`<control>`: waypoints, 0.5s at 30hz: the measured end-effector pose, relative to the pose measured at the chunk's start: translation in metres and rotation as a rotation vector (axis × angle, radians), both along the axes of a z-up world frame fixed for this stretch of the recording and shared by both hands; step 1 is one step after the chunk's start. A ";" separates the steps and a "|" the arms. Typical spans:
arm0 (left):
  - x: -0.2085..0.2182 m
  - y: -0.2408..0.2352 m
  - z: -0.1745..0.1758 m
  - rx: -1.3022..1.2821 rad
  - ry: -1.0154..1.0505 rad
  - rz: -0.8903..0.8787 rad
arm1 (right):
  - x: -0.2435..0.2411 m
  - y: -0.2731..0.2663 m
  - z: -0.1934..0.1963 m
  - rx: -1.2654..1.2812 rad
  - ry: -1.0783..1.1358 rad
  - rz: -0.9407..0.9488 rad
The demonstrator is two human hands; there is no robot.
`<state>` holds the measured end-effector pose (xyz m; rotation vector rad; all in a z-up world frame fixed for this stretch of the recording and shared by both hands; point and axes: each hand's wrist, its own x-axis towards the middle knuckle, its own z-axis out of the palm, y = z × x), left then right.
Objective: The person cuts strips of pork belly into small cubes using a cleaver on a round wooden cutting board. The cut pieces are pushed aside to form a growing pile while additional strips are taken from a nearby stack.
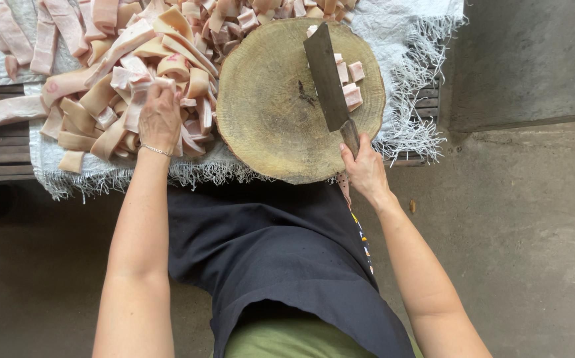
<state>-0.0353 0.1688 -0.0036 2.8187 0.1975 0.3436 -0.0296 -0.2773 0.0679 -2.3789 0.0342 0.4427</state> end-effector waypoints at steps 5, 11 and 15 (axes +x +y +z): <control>-0.013 -0.004 -0.004 0.089 -0.138 0.166 | 0.000 0.003 0.008 0.038 0.067 -0.044; -0.013 0.037 -0.011 -0.161 -0.150 0.134 | 0.002 -0.003 0.001 0.021 0.065 -0.036; 0.008 0.052 0.048 -0.536 0.021 0.273 | 0.001 -0.008 -0.009 0.040 -0.037 0.001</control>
